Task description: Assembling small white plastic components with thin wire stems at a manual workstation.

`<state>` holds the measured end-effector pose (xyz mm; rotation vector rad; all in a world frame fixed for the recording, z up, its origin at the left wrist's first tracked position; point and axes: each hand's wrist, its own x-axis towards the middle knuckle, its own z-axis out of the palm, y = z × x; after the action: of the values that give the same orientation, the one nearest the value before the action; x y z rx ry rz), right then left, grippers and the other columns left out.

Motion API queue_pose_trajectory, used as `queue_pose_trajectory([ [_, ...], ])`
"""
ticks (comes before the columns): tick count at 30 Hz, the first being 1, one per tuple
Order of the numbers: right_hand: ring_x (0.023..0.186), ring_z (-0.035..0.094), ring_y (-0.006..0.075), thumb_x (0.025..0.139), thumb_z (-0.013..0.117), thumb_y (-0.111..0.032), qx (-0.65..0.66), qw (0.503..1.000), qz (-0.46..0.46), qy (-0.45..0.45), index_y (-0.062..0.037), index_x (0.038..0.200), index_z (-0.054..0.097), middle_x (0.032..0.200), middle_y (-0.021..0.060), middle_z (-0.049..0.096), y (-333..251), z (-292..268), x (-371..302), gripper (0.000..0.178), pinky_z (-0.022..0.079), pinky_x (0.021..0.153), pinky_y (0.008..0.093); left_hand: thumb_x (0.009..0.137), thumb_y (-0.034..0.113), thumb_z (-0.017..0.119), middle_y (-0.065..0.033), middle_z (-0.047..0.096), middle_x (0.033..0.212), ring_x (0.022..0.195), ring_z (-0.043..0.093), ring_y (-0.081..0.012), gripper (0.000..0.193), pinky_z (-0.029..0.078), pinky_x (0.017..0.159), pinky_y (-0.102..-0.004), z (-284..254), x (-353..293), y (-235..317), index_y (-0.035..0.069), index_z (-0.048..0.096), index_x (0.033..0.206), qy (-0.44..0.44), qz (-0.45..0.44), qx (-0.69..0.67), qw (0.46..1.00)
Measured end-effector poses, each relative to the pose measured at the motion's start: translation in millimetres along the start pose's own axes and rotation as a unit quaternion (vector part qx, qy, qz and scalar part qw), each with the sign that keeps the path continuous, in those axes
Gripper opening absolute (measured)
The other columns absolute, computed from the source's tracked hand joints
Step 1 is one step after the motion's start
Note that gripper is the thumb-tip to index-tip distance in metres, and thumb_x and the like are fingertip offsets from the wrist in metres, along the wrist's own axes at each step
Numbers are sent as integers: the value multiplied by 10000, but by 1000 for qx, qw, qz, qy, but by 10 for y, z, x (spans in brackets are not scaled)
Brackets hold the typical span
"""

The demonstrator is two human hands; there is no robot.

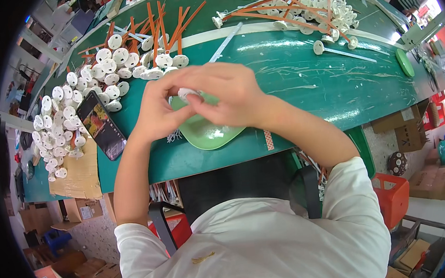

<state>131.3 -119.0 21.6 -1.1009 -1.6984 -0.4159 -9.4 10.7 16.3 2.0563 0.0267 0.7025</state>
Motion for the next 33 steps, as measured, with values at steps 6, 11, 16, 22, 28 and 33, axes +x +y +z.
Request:
queue_pose_trajectory([
  [6,869,722,318,633,740,78,26,993,-116,11,38,976,713,974,170,716,-62,87,-48,346,611,766,387,698,44,751,-126,735,880,771,731,-279,424,566,716,-309,10,-37,-23,20,725,1121,24,127,66,989],
  [11,903,724,314,620,720,91,8,994,-107,2,45,971,714,991,156,718,-55,53,-64,354,612,798,392,717,42,750,-139,726,832,730,730,-264,380,559,664,-295,120,-47,-35,31,737,1097,71,133,111,982],
  [16,948,735,311,635,656,140,76,997,-24,-18,16,985,731,1016,152,738,-59,20,8,380,612,820,385,737,68,780,-130,745,859,715,733,-217,325,555,658,-270,116,-71,-111,30,748,1058,84,50,28,995],
  [22,952,739,308,668,615,184,105,994,-8,-24,17,968,734,1019,150,743,-44,17,-20,364,614,832,381,749,70,780,-131,751,887,733,742,-212,298,557,669,-273,101,-64,-85,16,746,1040,68,98,58,991],
  [28,940,738,311,690,642,179,96,995,-16,16,5,969,739,1016,147,741,-2,-15,-86,344,615,827,374,776,32,741,-152,746,973,877,752,-259,360,557,765,-297,103,36,39,10,708,1133,20,77,35,996],
  [33,853,720,292,678,722,99,22,996,10,83,-19,921,731,972,120,731,10,-42,32,270,601,728,373,867,42,708,-153,743,1072,1011,723,-221,326,529,885,-321,13,-57,-192,-6,674,1188,82,49,68,993],
])
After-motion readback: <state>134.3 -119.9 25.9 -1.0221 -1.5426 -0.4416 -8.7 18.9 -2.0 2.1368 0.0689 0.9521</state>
